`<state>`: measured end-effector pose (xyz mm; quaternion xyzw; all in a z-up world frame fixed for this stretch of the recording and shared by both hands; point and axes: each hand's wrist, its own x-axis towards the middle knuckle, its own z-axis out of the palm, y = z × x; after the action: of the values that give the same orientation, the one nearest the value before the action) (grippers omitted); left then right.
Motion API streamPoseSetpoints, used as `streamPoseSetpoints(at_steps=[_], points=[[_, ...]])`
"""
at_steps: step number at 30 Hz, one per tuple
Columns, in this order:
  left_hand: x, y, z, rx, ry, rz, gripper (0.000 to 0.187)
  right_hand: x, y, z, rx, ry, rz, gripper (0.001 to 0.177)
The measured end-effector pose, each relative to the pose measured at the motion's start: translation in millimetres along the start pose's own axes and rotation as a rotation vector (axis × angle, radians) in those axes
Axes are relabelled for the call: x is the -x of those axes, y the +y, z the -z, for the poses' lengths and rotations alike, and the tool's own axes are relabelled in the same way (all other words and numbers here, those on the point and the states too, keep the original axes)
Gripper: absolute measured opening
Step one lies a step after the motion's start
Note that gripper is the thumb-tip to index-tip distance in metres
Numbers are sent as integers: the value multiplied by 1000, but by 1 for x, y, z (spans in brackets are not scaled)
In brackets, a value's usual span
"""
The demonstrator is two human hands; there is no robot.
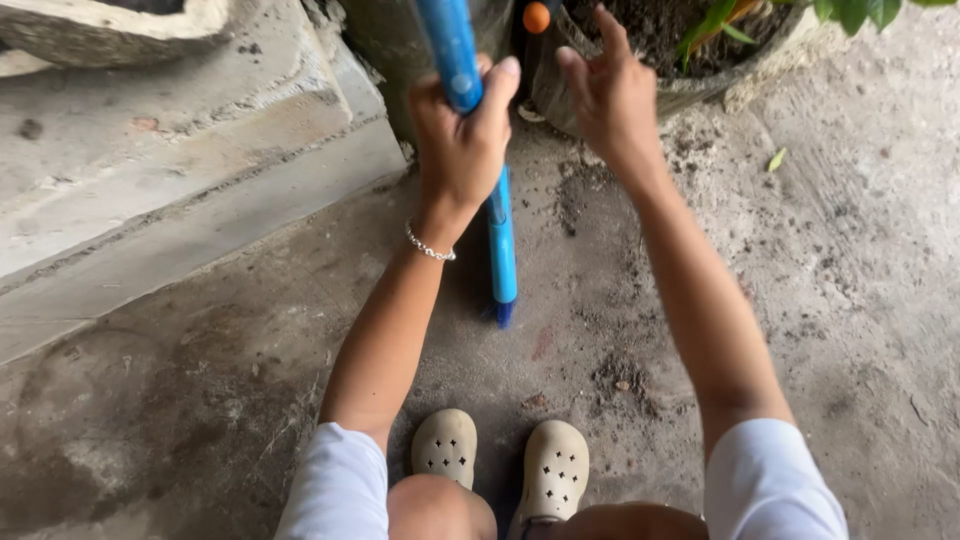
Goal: The recorder is sweeping the garage floor around parked motorcycles and plants.
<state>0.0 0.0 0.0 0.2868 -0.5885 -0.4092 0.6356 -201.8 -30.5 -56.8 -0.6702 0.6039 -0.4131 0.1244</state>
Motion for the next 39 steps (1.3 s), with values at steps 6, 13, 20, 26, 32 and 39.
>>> streamPoseSetpoints(at_steps=[6, 13, 20, 26, 32, 39], points=[[-15, 1, -45, -94, -192, -50, 44, 14, -73, 127, -295, -260, -205, 41], [12, 18, -105, -212, -502, 177, 33, -39, -114, 234, -658, -393, -566, 64], [107, 82, -93, -616, -910, 232, 25, 58, -137, 238, -590, -1230, -888, 101], [140, 168, -45, -986, -1057, 406, 48, 194, -158, 183, -783, -1180, -1266, 57], [154, 280, 14, -1239, -855, 867, 95, 222, -102, 245, -515, -1057, -1317, 44], [230, 386, 59, -1325, -617, 1245, 69, 164, -138, 393, 96, -925, -1294, 56]])
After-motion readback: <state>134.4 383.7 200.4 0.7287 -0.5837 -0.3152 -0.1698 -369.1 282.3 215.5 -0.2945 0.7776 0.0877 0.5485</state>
